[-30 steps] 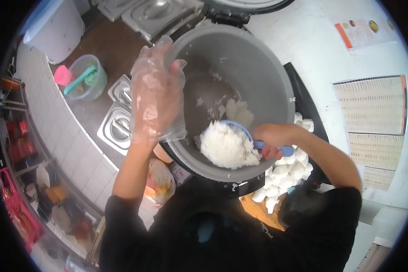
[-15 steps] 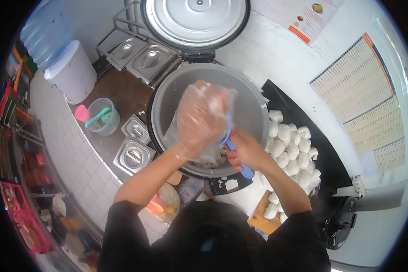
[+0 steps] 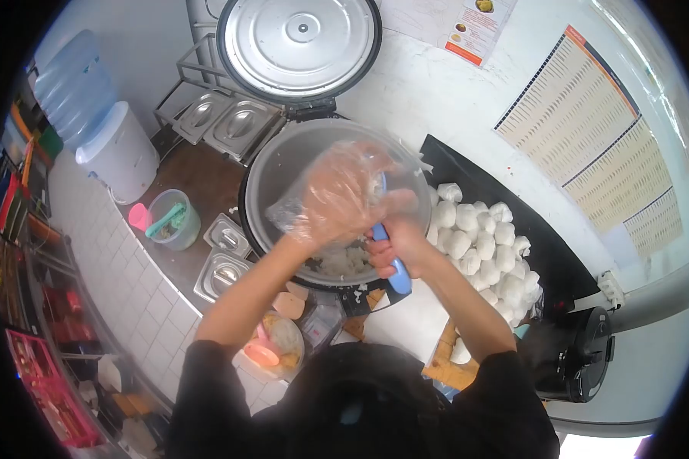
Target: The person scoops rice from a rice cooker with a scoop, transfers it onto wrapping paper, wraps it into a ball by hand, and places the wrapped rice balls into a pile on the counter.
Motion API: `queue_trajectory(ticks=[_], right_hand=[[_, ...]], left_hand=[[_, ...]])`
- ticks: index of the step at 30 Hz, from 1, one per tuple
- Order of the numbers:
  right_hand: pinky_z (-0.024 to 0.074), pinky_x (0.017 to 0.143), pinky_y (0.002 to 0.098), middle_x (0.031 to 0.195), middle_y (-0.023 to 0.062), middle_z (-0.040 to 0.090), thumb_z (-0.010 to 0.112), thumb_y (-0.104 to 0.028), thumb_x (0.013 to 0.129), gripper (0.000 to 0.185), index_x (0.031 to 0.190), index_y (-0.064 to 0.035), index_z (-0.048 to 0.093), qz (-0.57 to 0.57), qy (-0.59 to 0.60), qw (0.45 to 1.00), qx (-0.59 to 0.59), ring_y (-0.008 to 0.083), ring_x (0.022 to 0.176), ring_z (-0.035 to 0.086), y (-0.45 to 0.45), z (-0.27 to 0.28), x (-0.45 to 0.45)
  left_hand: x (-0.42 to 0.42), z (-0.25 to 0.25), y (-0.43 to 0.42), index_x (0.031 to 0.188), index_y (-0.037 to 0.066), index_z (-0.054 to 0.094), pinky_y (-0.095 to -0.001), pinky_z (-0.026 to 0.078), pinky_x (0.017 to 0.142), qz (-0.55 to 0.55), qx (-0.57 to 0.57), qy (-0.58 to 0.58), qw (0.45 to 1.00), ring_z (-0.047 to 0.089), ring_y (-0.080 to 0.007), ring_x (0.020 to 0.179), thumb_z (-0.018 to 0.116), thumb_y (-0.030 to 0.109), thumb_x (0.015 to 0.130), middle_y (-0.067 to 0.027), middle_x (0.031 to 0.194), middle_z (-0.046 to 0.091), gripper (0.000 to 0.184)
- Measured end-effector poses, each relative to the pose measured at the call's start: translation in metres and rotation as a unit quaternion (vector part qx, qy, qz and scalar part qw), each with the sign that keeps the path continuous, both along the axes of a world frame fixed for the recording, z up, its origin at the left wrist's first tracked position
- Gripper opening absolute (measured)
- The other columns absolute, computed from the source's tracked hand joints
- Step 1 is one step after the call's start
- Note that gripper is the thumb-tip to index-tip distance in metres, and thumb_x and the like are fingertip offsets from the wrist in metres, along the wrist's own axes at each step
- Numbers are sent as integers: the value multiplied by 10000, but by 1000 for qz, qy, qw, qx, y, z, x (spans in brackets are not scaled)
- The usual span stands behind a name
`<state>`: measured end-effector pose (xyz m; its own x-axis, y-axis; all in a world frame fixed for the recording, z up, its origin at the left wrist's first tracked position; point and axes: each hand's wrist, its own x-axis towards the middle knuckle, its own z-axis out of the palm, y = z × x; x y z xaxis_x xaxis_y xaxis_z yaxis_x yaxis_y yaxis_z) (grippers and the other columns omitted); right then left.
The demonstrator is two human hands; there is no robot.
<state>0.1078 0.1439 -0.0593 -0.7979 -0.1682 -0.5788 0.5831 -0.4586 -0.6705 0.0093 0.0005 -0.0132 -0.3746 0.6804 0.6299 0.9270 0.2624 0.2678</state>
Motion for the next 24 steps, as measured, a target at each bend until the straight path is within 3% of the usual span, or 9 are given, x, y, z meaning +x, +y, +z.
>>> queue_trajectory(ticks=[7,10,11,14,17,18,20,22,24], right_hand=[[294,394,272,608,-37,321,389,-631,1007,546,888,-100,432,-36,65,992,101,66,431,298,-18,4,1],[301,401,269,608,-32,322,380,-643,1004,555,889,-102,434,-32,74,993,87,67,435,300,-23,-1,9],[290,393,263,601,-51,316,381,-596,1019,500,877,-120,436,-46,66,994,81,53,431,289,-22,-2,9],[277,380,247,589,-72,308,390,-520,1036,425,860,-138,442,-47,64,996,44,35,422,278,-18,-5,15],[271,368,236,580,-75,303,406,-469,1036,381,851,-138,450,-32,64,997,7,26,414,277,-11,0,26],[267,362,234,574,-77,300,414,-447,1033,362,847,-139,455,-30,59,998,-11,23,410,277,-8,3,28],[269,361,235,571,-79,296,412,-453,1033,367,845,-142,459,-39,61,997,-19,22,411,277,-1,5,31],[270,359,237,567,-82,292,410,-459,1033,371,844,-144,462,-50,61,996,-29,21,412,277,1,4,28],[265,357,233,567,-83,290,400,-470,1038,382,845,-146,460,-48,73,996,16,18,413,273,-7,-5,19]], left_hand=[[-30,-40,25,1063,89,680,-455,450,744,79,94,-169,978,603,-313,797,565,251,974,-126,856,663,218],[-50,-57,36,1085,76,635,-401,469,678,143,191,-93,966,593,-311,673,520,175,994,-107,774,651,177],[-59,-46,37,1149,60,611,-391,477,689,195,114,-125,966,602,-312,694,500,148,999,-107,785,658,207],[-79,-38,33,809,-44,684,-431,476,660,147,258,-267,917,638,-340,662,561,361,994,-208,697,654,462],[-79,-18,15,1398,29,519,-346,539,809,12,130,-534,836,679,-270,816,710,306,903,-166,1084,697,599],[-82,-11,8,1398,29,519,-346,539,809,10,132,-532,836,679,-270,816,710,306,903,-166,1084,697,599],[-91,1,-4,1393,47,526,-352,530,834,84,95,-419,899,667,-251,963,720,290,903,-214,1191,658,581],[-57,30,-7,1465,86,454,-386,485,984,102,29,-458,883,593,-280,1191,677,232,937,-245,1396,537,592],[-60,-16,11,1521,112,371,-420,391,1114,11,-70,-104,992,513,-338,1302,538,234,1019,-232,1504,432,544]])
